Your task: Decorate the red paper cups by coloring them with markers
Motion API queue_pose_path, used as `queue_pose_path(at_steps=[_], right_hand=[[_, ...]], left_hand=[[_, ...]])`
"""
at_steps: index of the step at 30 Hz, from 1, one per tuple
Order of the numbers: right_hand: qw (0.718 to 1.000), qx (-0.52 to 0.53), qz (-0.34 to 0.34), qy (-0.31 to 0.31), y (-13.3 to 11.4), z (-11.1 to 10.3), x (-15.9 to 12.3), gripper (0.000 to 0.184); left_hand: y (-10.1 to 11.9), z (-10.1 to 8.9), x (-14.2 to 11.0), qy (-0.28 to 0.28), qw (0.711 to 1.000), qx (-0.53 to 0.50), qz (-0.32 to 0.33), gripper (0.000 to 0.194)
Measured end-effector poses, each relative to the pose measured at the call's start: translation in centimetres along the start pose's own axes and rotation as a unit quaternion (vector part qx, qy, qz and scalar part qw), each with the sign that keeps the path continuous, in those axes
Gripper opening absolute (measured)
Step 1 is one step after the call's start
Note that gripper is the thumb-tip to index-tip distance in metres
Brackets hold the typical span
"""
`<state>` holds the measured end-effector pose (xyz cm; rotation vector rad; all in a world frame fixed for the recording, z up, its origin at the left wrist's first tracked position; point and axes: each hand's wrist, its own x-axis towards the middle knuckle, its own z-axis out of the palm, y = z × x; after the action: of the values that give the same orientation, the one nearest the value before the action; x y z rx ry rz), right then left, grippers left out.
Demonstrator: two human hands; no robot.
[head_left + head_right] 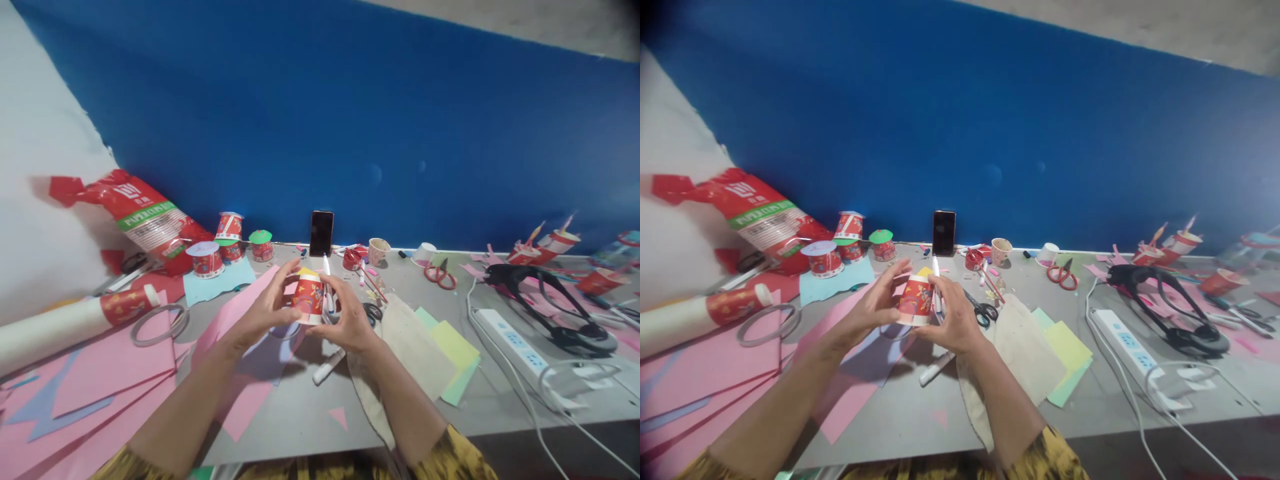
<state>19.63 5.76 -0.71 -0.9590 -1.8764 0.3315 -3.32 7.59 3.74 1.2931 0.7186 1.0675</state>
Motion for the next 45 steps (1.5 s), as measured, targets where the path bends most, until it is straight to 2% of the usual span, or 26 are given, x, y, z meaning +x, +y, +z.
queue_pose_path(at_steps=[1, 3, 6, 9, 13, 16, 18, 19, 22, 23, 25, 28, 31, 33, 36, 40, 42, 45], right_hand=[[1.0, -0.002, -0.001, -0.008, 0.0, 0.0, 0.1, 0.1], [1.0, -0.006, -0.003, -0.027, -0.2, 0.1, 0.2, 0.101], [0.999, -0.008, 0.012, -0.045, -0.7, 0.2, 0.2, 0.103], [0.997, 0.01, 0.048, -0.055, -1.1, -0.3, 0.3, 0.111], [0.995, 0.033, 0.081, -0.056, -0.9, -3.0, 0.9, 0.114], [0.993, 0.052, 0.101, 0.0, -0.2, -5.1, 1.7, 0.102], [0.991, 0.069, 0.106, 0.038, 0.4, -5.6, 2.2, 0.09], [0.99, 0.076, 0.107, 0.054, 0.7, -5.5, 2.3, 0.079], [0.981, 0.109, 0.134, 0.088, 1.2, -4.2, 2.4, 0.031], [0.975, 0.132, 0.152, 0.093, 1.3, -3.6, 2.3, 0.024], [0.957, 0.192, 0.193, 0.097, 1.3, -2.5, 2.1, 0.032], [0.926, 0.263, 0.248, 0.11, 1.2, -1.2, 1.5, 0.042], [0.895, 0.299, 0.307, 0.121, 0.9, -0.5, 0.7, 0.045], [0.886, 0.302, 0.332, 0.116, 0.8, -0.3, 0.3, 0.045], [0.892, 0.277, 0.337, 0.115, 0.9, -0.4, 0.0, 0.042], [0.917, 0.216, 0.31, 0.125, 1.4, -0.6, -0.1, 0.032], [0.943, 0.161, 0.267, 0.118, 1.7, -0.6, -0.1, 0.023], [0.982, 0.047, 0.158, 0.087, 2.3, -0.7, -0.3, 0.013]], left_hand=[[0.7, -0.4, -0.3, -0.016, 0.994, 0.103, 0.023, 0.108], [1.7, -0.9, -0.8, -0.045, 0.965, 0.254, 0.045, 0.109], [2.1, -0.9, -1.3, -0.057, 0.941, 0.331, 0.047, 0.101], [1.7, -0.7, -0.9, -0.059, 0.933, 0.352, 0.042, 0.097], [1.1, -1.1, 0.8, -0.042, 0.93, 0.362, 0.057, 0.09], [0.0, -1.7, 2.0, -0.011, 0.929, 0.358, 0.092, 0.081], [-1.1, -2.1, 2.5, 0.017, 0.93, 0.354, 0.099, 0.077], [-1.7, -2.2, 2.6, 0.035, 0.932, 0.347, 0.096, 0.077], [-3.2, -2.5, 2.5, 0.09, 0.947, 0.302, 0.06, 0.079], [-3.5, -2.5, 2.4, 0.099, 0.951, 0.288, 0.048, 0.081], [-3.9, -2.6, 2.1, 0.098, 0.955, 0.277, 0.04, 0.081], [-4.2, -2.7, 1.7, 0.077, 0.944, 0.314, 0.072, 0.067], [-4.6, -2.7, 1.4, 0.062, 0.923, 0.366, 0.098, 0.06], [-4.7, -2.6, 1.1, 0.065, 0.919, 0.375, 0.099, 0.062], [-4.7, -2.6, 0.9, 0.078, 0.928, 0.353, 0.086, 0.07], [-4.3, -2.7, 0.9, 0.105, 0.952, 0.284, 0.048, 0.084], [-4.0, -2.6, 1.0, 0.123, 0.956, 0.264, 0.037, 0.084], [-3.8, -2.5, 1.2, 0.146, 0.946, 0.285, 0.052, 0.08]])
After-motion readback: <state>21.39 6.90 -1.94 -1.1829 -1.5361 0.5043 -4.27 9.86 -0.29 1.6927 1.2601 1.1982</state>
